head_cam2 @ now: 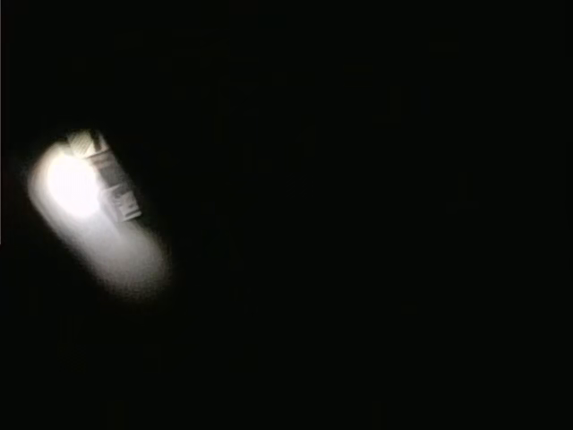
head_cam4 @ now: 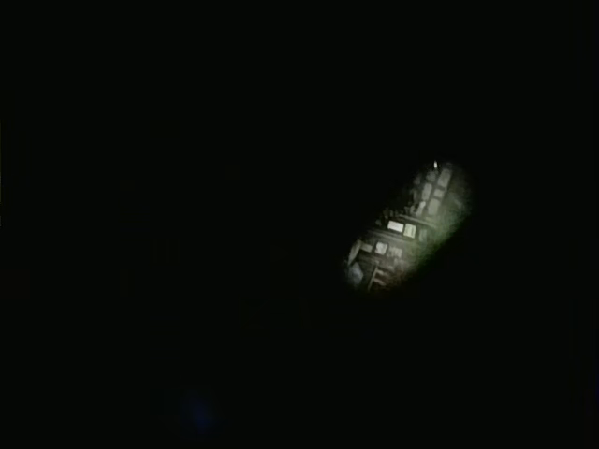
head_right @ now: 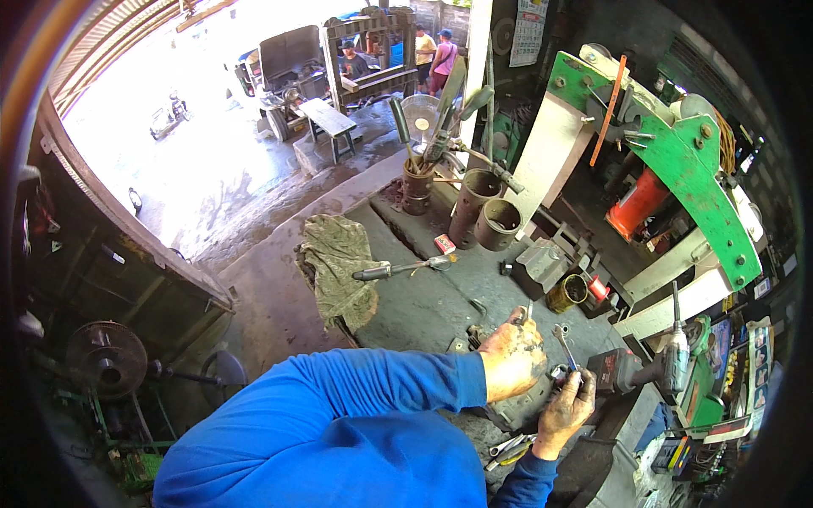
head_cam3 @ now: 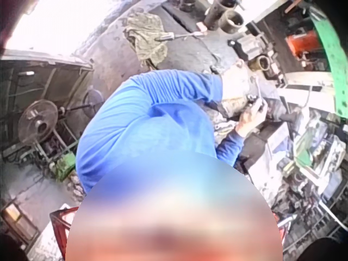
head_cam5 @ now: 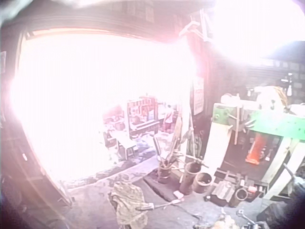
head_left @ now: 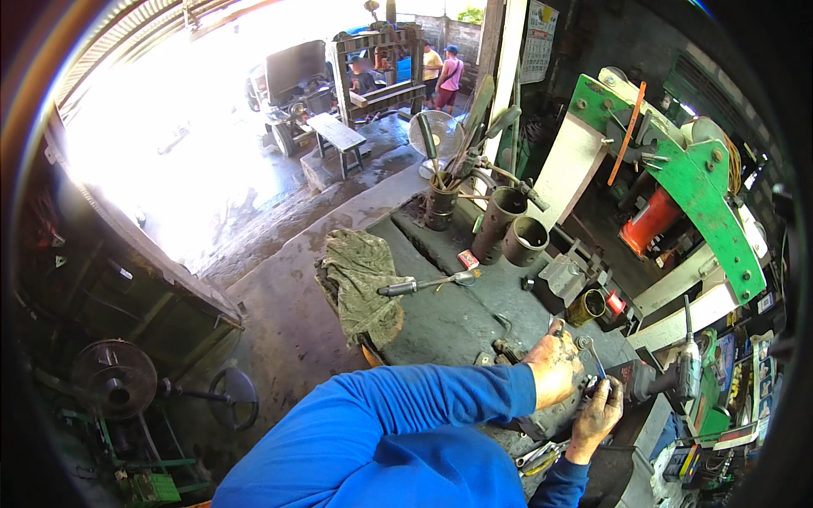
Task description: The person disassembles a small engine component on a workbench, using a screwdriver and wrench to remove fasteners and separate parts. The person then retrieves a hammer and a power drill from the wall and workbench, placing them back down after brief handling.
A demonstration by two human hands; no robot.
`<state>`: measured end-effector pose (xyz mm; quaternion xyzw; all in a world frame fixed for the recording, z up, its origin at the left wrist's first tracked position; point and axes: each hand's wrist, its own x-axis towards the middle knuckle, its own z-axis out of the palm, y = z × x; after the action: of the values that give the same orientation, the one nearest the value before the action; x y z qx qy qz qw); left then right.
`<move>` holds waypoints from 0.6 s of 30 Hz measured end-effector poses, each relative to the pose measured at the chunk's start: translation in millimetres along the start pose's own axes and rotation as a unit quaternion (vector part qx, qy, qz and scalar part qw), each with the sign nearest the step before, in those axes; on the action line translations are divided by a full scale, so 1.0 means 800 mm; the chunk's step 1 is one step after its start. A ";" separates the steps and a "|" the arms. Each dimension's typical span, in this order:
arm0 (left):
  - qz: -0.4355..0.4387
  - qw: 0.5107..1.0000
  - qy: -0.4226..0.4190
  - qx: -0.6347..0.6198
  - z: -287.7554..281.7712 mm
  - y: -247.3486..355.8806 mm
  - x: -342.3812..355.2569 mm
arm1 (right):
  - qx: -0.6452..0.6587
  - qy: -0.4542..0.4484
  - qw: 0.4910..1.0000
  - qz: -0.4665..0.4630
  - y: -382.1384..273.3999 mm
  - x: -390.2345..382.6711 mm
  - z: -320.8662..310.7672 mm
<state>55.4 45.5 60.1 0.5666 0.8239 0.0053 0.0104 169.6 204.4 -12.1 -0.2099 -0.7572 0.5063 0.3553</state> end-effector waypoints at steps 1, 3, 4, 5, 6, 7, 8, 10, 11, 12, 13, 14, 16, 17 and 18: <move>0.001 1.000 0.012 -0.010 0.003 0.001 0.001 | -0.008 0.004 1.000 0.002 0.000 0.000 0.000; -0.005 0.999 0.049 -0.008 0.009 0.001 -0.001 | -0.011 0.004 1.000 -0.006 -0.001 0.000 0.001; -0.001 0.998 0.067 -0.002 0.011 0.002 -0.001 | -0.012 0.003 1.000 -0.010 -0.002 -0.001 0.001; -0.005 0.997 0.081 -0.002 0.013 0.001 -0.001 | -0.010 0.002 1.000 -0.012 -0.003 -0.001 0.001; 0.001 0.997 0.076 -0.006 0.013 0.002 0.000 | -0.008 0.002 1.000 -0.015 -0.003 -0.001 0.001; 0.004 0.998 0.061 -0.013 0.013 0.002 0.000 | -0.006 0.002 1.000 -0.019 -0.004 -0.001 0.001; 0.003 0.998 0.057 -0.014 0.013 0.002 0.000 | 0.005 0.000 1.000 -0.015 -0.004 -0.001 0.002; -0.007 0.999 0.046 -0.023 0.010 0.002 0.001 | 0.026 -0.001 1.000 -0.006 -0.004 -0.001 0.002; -0.005 0.999 0.027 -0.021 0.010 0.003 0.001 | 0.030 -0.002 1.000 -0.001 -0.005 -0.001 0.003; -0.006 0.999 0.029 -0.019 0.009 0.003 0.001 | 0.034 -0.003 0.999 0.005 -0.005 -0.001 0.003; -0.006 0.999 0.034 -0.018 0.010 0.003 0.001 | 0.043 -0.001 0.999 0.018 -0.005 -0.001 0.003; -0.005 0.999 0.042 -0.016 0.011 0.004 0.000 | 0.030 -0.003 1.000 0.006 -0.005 -0.001 0.003; -0.002 0.998 0.052 -0.017 0.015 0.006 -0.002 | 0.016 0.001 1.000 -0.004 -0.006 -0.002 0.003; -0.002 0.998 0.058 -0.015 0.018 0.006 -0.002 | 0.024 -0.001 1.000 0.001 -0.006 -0.004 0.001; -0.001 0.998 0.061 -0.014 0.020 0.008 -0.002 | 0.032 -0.001 0.999 0.006 -0.007 -0.004 0.001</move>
<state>62.5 46.2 44.2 0.5643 0.8233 0.0514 -0.0320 171.4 199.7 -8.4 -0.2026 -0.7395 0.5329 0.3579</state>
